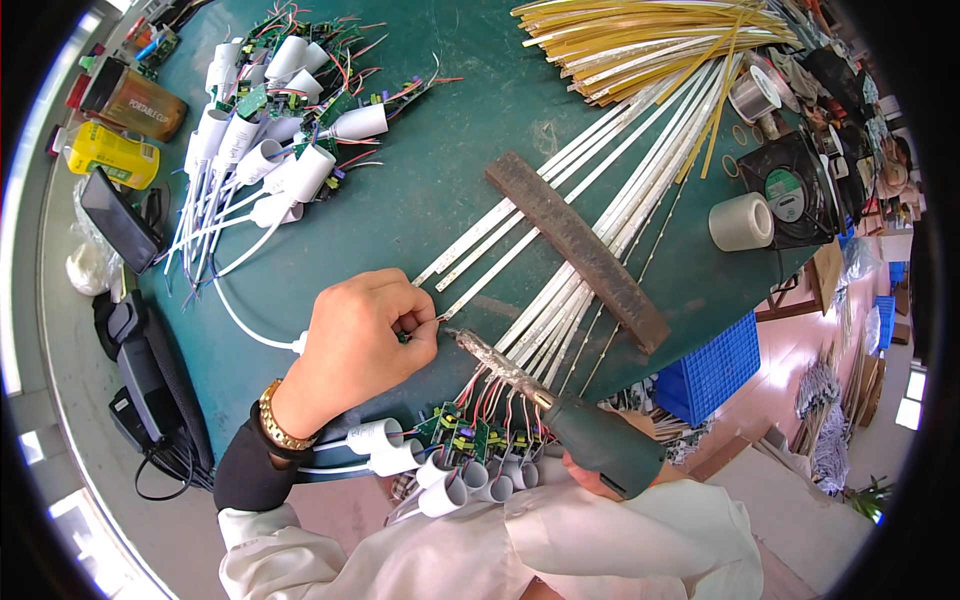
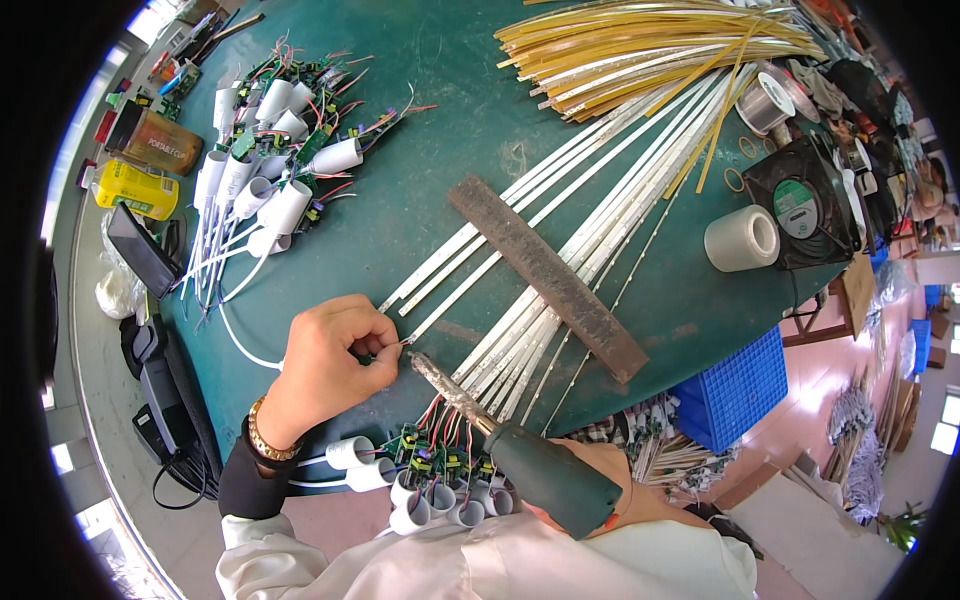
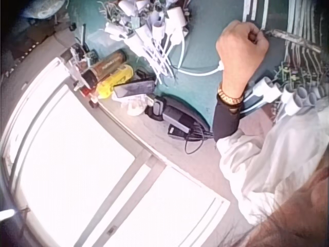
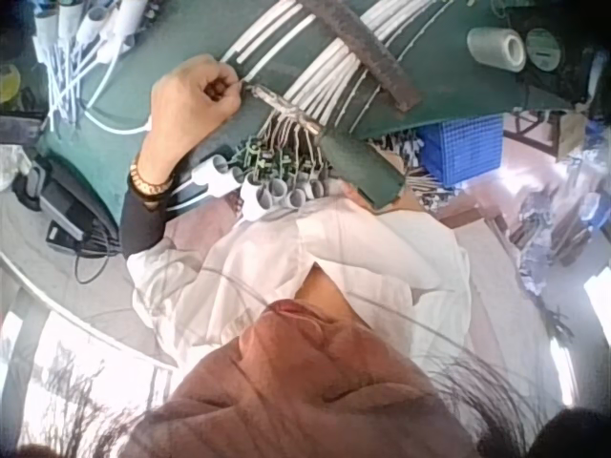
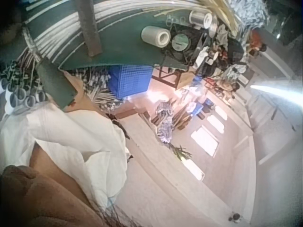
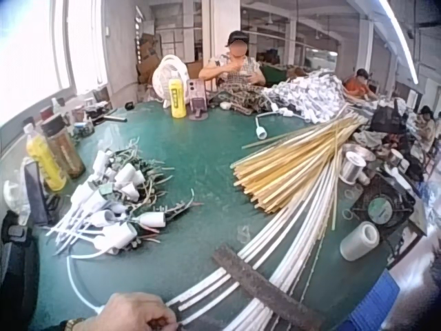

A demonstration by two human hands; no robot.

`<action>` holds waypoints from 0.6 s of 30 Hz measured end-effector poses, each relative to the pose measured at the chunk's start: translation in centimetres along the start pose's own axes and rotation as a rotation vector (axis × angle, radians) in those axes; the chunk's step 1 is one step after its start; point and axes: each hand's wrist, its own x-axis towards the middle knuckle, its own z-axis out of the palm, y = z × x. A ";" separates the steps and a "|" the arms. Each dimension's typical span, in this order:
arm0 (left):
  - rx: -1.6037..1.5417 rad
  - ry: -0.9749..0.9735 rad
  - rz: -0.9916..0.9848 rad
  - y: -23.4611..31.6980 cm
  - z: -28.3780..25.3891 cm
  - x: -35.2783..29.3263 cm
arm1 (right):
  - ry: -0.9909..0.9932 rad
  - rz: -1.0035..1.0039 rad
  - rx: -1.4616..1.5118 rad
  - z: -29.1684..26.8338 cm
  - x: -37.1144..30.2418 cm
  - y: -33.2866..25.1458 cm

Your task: The person feeds solder wire into a soldering gun and solders wires from electronic components onto LED strips on the workbench.

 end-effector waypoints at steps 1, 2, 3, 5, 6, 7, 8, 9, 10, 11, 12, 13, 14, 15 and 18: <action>-0.006 -0.008 -0.013 0.0 0.0 0.0 | -0.027 0.147 0.135 0.0 -0.2 -0.1; -0.002 0.002 0.003 0.0 0.0 0.0 | -0.034 0.298 0.265 -0.1 -0.4 -0.1; 0.004 0.003 0.006 0.0 0.0 0.0 | 0.022 0.590 0.503 -0.3 -0.4 -0.1; 0.010 0.005 0.010 0.0 0.0 -0.1 | 0.080 0.881 0.739 -0.1 -0.8 -0.2; 0.005 0.007 0.012 0.0 0.0 -0.1 | 0.107 0.509 0.367 0.2 -1.1 -0.3; -0.003 0.001 -0.001 -0.1 0.0 -0.1 | 0.101 0.317 0.187 0.3 -1.0 -0.2; 0.003 0.010 0.016 -0.1 0.0 -0.1 | 0.128 0.131 -0.002 0.4 -1.1 -0.1; 0.009 0.010 0.021 -0.1 0.0 -0.1 | 0.123 -0.097 -0.093 0.5 -0.5 0.4; 0.013 0.001 0.014 -0.1 0.0 -0.1 | 0.082 -0.208 -0.210 0.5 -0.6 0.5; 0.018 0.010 0.028 -0.2 0.0 -0.1 | 0.118 -0.328 -0.183 0.5 -0.3 0.8; 0.020 0.001 0.035 -0.2 0.0 -0.1 | 0.200 0.255 0.455 0.5 -0.5 0.8; 0.020 -0.009 0.041 -0.2 -0.1 -0.1 | 0.180 0.544 0.775 0.6 -0.4 0.9; 0.023 -0.010 0.040 -0.2 -0.1 -0.2 | 0.257 0.854 1.084 0.6 -0.4 0.9; 0.030 -0.010 0.037 -0.2 0.0 -0.2 | 0.215 0.385 0.448 0.9 -0.3 1.0; 0.048 -0.012 0.034 -0.2 -0.1 -0.2 | 0.157 -0.161 -0.230 1.1 0.0 0.9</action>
